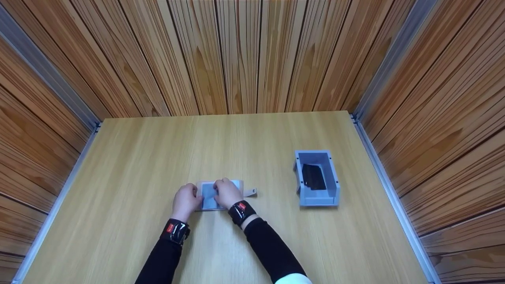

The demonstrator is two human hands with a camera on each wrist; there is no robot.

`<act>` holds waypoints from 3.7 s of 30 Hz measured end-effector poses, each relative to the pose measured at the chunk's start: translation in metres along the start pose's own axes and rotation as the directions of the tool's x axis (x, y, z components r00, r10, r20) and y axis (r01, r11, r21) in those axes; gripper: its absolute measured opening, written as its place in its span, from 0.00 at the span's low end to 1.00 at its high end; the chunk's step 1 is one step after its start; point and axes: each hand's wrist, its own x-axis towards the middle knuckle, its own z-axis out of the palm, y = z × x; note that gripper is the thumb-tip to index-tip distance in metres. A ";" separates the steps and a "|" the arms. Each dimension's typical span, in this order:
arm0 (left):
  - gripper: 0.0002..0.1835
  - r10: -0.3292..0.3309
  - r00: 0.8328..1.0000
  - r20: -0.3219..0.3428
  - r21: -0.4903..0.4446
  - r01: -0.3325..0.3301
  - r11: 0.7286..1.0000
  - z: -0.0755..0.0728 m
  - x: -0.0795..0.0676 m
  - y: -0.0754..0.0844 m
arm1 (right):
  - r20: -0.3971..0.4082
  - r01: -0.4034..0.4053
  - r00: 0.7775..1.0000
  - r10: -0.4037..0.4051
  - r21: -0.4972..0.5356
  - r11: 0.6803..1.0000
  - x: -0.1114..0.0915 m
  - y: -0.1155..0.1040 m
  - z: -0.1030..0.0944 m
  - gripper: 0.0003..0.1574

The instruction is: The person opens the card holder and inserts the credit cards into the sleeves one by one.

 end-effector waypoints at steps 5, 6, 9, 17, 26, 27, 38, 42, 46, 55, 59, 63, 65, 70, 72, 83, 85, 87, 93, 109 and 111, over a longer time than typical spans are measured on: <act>0.14 0.012 1.000 -0.014 -0.003 -0.012 1.000 0.002 0.001 -0.002 | -0.007 0.009 1.000 -0.009 0.001 1.000 -0.001 -0.001 -0.001 0.18; 0.14 0.008 1.000 -0.011 -0.007 -0.008 1.000 0.002 0.001 -0.003 | -0.009 0.012 1.000 -0.012 0.000 1.000 -0.001 -0.001 -0.001 0.18; 0.14 0.007 1.000 -0.007 -0.009 -0.007 1.000 0.002 0.002 -0.003 | -0.008 0.018 1.000 -0.018 -0.002 1.000 -0.002 -0.002 -0.001 0.18; 0.12 0.013 1.000 -0.020 0.008 -0.013 1.000 0.002 0.002 -0.003 | 0.013 -0.002 1.000 0.002 0.033 0.999 -0.001 -0.004 -0.005 0.16; 0.11 -0.017 1.000 -0.002 0.018 0.017 1.000 0.002 0.003 -0.002 | -0.015 0.030 0.999 -0.030 0.006 1.000 -0.005 -0.002 -0.017 0.16; 0.11 -0.019 1.000 -0.002 0.014 0.019 1.000 0.002 0.003 -0.002 | -0.021 0.028 0.999 -0.028 0.003 1.000 -0.006 -0.001 -0.019 0.16; 0.09 -0.032 0.999 -0.011 -0.003 0.032 0.999 0.003 0.002 -0.003 | -0.099 -0.095 0.990 0.097 0.017 0.995 -0.018 0.016 -0.063 0.16; 0.08 -0.050 0.999 0.009 -0.016 0.050 0.999 0.003 0.002 -0.002 | -0.133 -0.157 0.978 0.161 0.042 0.987 -0.022 0.024 -0.085 0.18; 0.10 -0.057 0.998 0.023 -0.020 0.058 0.998 0.003 0.002 -0.002 | -0.170 -0.165 0.971 0.168 0.030 0.986 -0.026 0.033 -0.106 0.19; 0.10 -0.065 0.998 0.023 -0.017 0.065 0.998 0.004 0.003 -0.003 | -0.248 -0.129 0.960 0.126 0.005 0.992 -0.034 0.055 -0.144 0.18; 0.10 -0.081 0.996 0.032 -0.022 0.082 0.996 0.004 0.003 -0.003 | -0.273 -0.133 0.953 0.129 0.004 0.991 -0.038 0.064 -0.157 0.18; 0.10 -0.094 0.995 0.044 -0.025 0.095 0.995 0.005 0.003 -0.003 | -0.281 -0.171 0.946 0.164 0.000 0.985 -0.044 0.072 -0.170 0.19; 0.10 -0.094 0.994 0.047 -0.025 0.095 0.995 0.005 0.003 -0.002 | -0.285 -0.192 0.940 0.185 0.003 0.981 -0.046 0.077 -0.176 0.20; 0.10 -0.075 0.997 0.029 -0.023 0.076 0.997 0.003 0.002 -0.002 | -0.287 -0.258 0.924 0.252 0.015 0.966 -0.052 0.087 -0.189 0.21; 0.11 -0.065 0.998 0.020 -0.021 0.066 0.998 0.003 0.002 -0.003 | -0.286 -0.282 0.918 0.274 0.016 0.959 -0.053 0.091 -0.193 0.22; 0.11 -0.069 0.997 0.022 -0.003 0.069 0.998 0.004 0.002 -0.003 | -0.288 -0.352 0.900 0.328 -0.034 0.936 -0.064 0.122 -0.203 0.21; 0.10 -0.079 0.996 0.030 -0.009 0.079 0.997 0.004 0.002 -0.003 | -0.276 -0.369 0.896 0.347 -0.033 0.929 -0.066 0.128 -0.203 0.21; 0.10 -0.081 0.996 0.031 -0.010 0.082 0.997 0.004 0.002 -0.002 | -0.268 -0.393 0.890 0.368 -0.045 0.919 -0.068 0.133 -0.203 0.22; 0.10 -0.072 0.997 0.022 -0.004 0.072 0.997 0.004 0.002 -0.003 | -0.259 -0.452 0.871 0.417 -0.091 0.887 -0.071 0.144 -0.202 0.22; 0.10 -0.035 0.999 -0.004 -0.005 0.035 0.999 0.005 0.000 -0.004 | -0.158 -0.489 0.871 0.465 -0.188 0.852 -0.074 0.161 -0.185 0.24; 0.11 -0.021 1.000 -0.014 -0.002 0.021 1.000 0.005 0.000 -0.006 | -0.162 -0.481 0.875 0.455 -0.207 0.852 -0.075 0.163 -0.183 0.23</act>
